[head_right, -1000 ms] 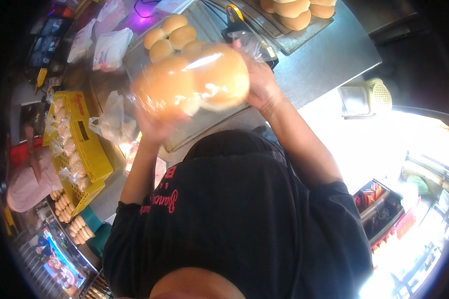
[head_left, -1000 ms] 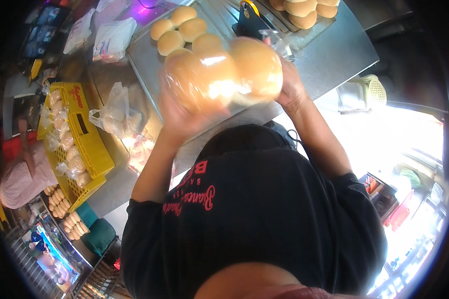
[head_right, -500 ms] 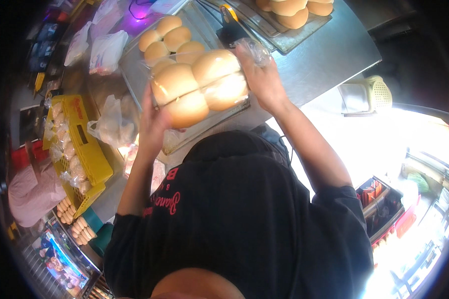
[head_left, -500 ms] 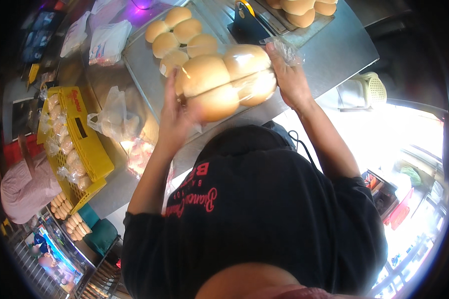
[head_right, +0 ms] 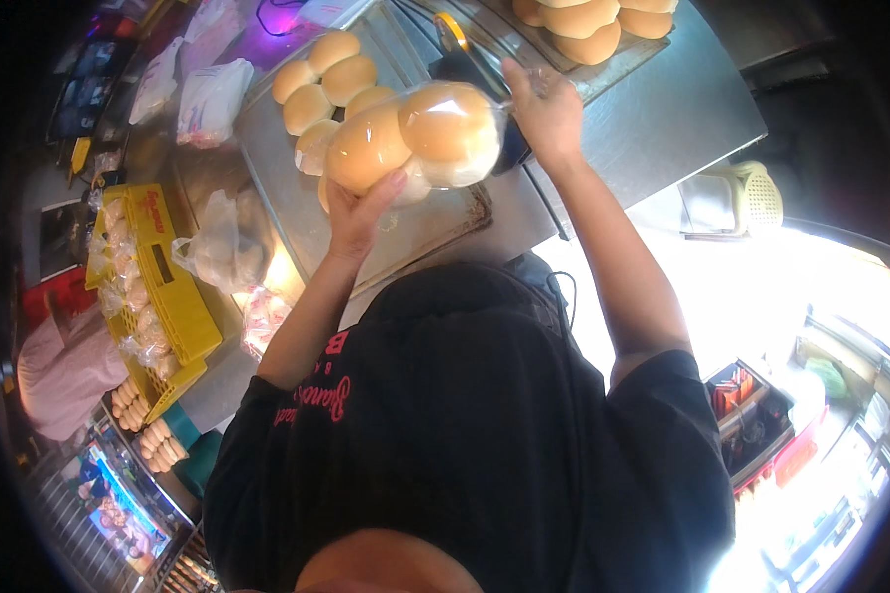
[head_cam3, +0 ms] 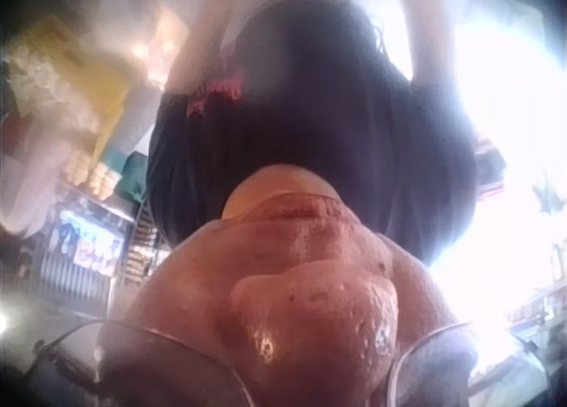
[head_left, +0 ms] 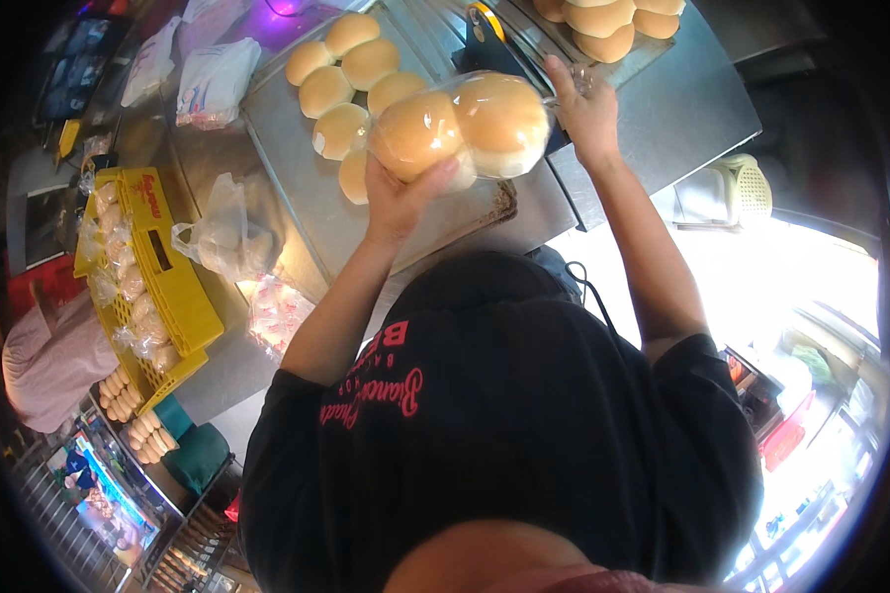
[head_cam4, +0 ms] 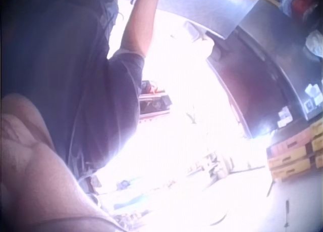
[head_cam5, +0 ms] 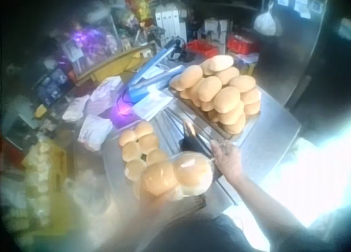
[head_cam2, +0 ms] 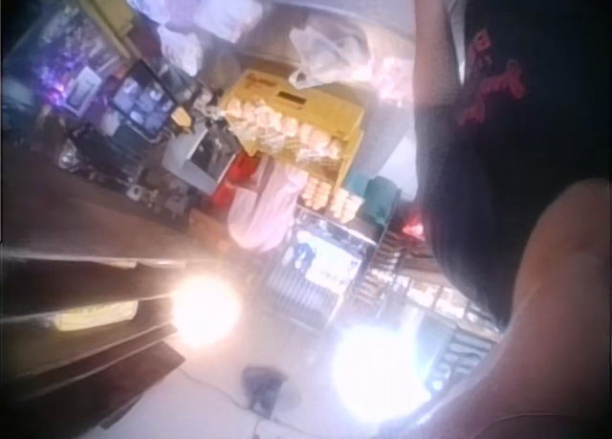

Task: The person picks up bread buns from a metal tray by hand and places them into plastic bags, then places the bags into a red plastic crate and onto a display shelf.

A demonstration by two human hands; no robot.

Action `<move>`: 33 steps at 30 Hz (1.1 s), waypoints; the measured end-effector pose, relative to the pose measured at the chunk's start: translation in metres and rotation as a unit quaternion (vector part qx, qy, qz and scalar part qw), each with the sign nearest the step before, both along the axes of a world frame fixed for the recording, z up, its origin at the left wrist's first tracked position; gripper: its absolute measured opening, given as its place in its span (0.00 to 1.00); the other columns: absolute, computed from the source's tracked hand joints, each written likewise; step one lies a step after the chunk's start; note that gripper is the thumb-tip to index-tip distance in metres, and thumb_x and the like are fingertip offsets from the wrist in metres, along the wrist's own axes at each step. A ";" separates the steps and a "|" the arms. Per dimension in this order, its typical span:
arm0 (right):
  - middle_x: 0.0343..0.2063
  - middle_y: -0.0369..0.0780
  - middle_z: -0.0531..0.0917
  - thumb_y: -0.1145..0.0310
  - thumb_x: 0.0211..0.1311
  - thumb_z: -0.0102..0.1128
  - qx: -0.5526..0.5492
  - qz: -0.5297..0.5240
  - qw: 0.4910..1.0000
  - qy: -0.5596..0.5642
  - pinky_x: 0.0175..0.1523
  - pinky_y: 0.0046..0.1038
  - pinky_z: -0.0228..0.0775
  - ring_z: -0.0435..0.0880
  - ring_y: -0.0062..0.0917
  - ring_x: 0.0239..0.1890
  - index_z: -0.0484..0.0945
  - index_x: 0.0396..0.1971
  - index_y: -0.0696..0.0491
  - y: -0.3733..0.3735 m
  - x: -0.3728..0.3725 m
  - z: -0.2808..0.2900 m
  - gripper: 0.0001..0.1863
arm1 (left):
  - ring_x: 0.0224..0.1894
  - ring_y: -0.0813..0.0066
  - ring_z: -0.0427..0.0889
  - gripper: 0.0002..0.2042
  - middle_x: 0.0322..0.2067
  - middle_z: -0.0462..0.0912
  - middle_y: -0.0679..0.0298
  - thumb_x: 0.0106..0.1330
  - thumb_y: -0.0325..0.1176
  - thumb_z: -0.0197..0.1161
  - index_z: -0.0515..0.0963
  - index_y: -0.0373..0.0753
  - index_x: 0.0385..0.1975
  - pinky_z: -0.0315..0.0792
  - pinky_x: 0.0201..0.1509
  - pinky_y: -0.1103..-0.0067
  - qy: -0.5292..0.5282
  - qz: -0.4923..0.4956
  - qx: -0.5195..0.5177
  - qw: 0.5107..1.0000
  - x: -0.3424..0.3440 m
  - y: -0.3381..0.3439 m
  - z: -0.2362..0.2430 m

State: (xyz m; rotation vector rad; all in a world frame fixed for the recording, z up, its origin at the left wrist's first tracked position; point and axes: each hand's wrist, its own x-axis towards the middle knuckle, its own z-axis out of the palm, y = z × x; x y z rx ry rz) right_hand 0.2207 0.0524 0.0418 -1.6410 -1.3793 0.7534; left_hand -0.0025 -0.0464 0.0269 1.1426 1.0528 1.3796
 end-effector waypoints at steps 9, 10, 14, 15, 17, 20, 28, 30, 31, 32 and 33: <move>0.30 0.45 0.83 0.53 0.63 0.56 -0.110 0.066 0.992 0.011 0.41 0.32 0.69 0.77 0.32 0.31 0.80 0.37 0.60 0.008 0.026 -0.057 0.22 | 0.48 0.76 0.76 0.23 0.46 0.77 0.64 0.58 0.28 0.64 0.68 0.35 0.54 0.72 0.51 0.78 -0.075 0.015 -0.152 0.985 0.019 -0.006 -0.022; 0.30 0.47 0.83 0.53 0.61 0.58 -0.109 0.074 0.990 -0.043 0.42 0.36 0.69 0.80 0.38 0.32 0.81 0.38 0.59 0.009 0.029 -0.064 0.21 | 0.48 0.76 0.77 0.24 0.46 0.77 0.63 0.57 0.29 0.65 0.68 0.35 0.54 0.73 0.51 0.78 -0.063 0.022 -0.177 0.982 0.020 0.001 -0.025; 0.39 0.48 0.82 0.56 0.48 0.63 -0.130 0.142 0.941 -0.278 0.52 0.40 0.69 0.79 0.44 0.45 0.79 0.45 0.55 -0.007 0.035 -0.116 0.25 | 0.49 0.72 0.78 0.32 0.48 0.77 0.59 0.50 0.32 0.74 0.66 0.31 0.53 0.73 0.53 0.74 0.031 0.062 -0.134 0.989 0.012 -0.005 -0.064; 0.42 0.48 0.81 0.56 0.48 0.63 -0.117 0.158 0.936 -0.291 0.54 0.38 0.68 0.78 0.43 0.48 0.78 0.47 0.53 -0.004 0.043 -0.127 0.25 | 0.49 0.67 0.78 0.38 0.48 0.78 0.56 0.45 0.40 0.77 0.65 0.31 0.54 0.73 0.53 0.72 0.010 0.077 -0.157 0.985 0.013 -0.007 -0.060; 0.52 0.47 0.77 0.59 0.54 0.60 -0.021 0.231 0.943 -0.238 0.60 0.32 0.65 0.74 0.38 0.55 0.75 0.53 0.51 0.032 0.077 -0.166 0.25 | 0.50 0.65 0.78 0.40 0.48 0.77 0.54 0.43 0.45 0.77 0.65 0.31 0.54 0.72 0.54 0.72 0.115 0.085 -0.177 0.974 -0.003 -0.007 -0.063; 0.39 0.45 0.85 0.56 0.68 0.49 0.034 0.139 0.968 -0.206 0.50 0.31 0.70 0.83 0.31 0.42 0.82 0.45 0.52 0.040 0.041 -0.046 0.19 | 0.50 0.69 0.76 0.39 0.47 0.77 0.56 0.45 0.43 0.76 0.65 0.32 0.55 0.72 0.54 0.73 0.140 0.154 -0.172 0.963 -0.028 -0.034 -0.034; 0.23 0.35 0.75 0.66 0.65 0.58 0.142 0.340 0.929 0.041 0.27 0.18 0.62 0.71 0.17 0.24 0.76 0.34 0.57 0.058 -0.105 0.018 0.09 | 0.49 0.69 0.77 0.37 0.48 0.77 0.58 0.47 0.35 0.72 0.63 0.34 0.58 0.74 0.51 0.74 -0.087 0.534 -0.059 0.839 -0.109 -0.168 -0.026; 0.20 0.33 0.70 0.69 0.64 0.57 0.118 0.409 0.901 0.086 0.23 0.16 0.55 0.65 0.14 0.20 0.74 0.36 0.56 0.031 -0.153 0.015 0.06 | 0.48 0.67 0.78 0.34 0.46 0.77 0.58 0.47 0.32 0.72 0.64 0.34 0.56 0.78 0.46 0.72 -0.151 0.663 -0.007 0.733 -0.124 -0.227 -0.015; 0.20 0.33 0.70 0.70 0.64 0.57 0.098 0.433 0.890 0.105 0.23 0.16 0.55 0.65 0.15 0.20 0.73 0.37 0.56 0.018 -0.171 0.020 0.06 | 0.47 0.64 0.79 0.33 0.45 0.77 0.57 0.47 0.30 0.72 0.65 0.34 0.55 0.81 0.42 0.69 -0.178 0.727 0.018 0.663 -0.127 -0.264 -0.007; 0.20 0.33 0.71 0.71 0.63 0.56 0.076 0.450 0.882 0.122 0.23 0.17 0.56 0.65 0.15 0.19 0.73 0.37 0.56 0.007 -0.187 0.025 0.06 | 0.46 0.64 0.80 0.31 0.45 0.77 0.57 0.49 0.29 0.70 0.64 0.35 0.54 0.82 0.41 0.67 -0.165 0.756 0.101 0.626 -0.131 -0.303 -0.002; 0.19 0.34 0.70 0.73 0.62 0.56 0.075 0.464 0.870 0.150 0.23 0.17 0.56 0.65 0.16 0.19 0.73 0.39 0.56 -0.003 -0.202 0.029 0.07 | 0.44 0.63 0.81 0.30 0.44 0.78 0.57 0.51 0.29 0.69 0.65 0.37 0.54 0.83 0.39 0.65 -0.177 0.795 0.114 0.570 -0.137 -0.357 -0.012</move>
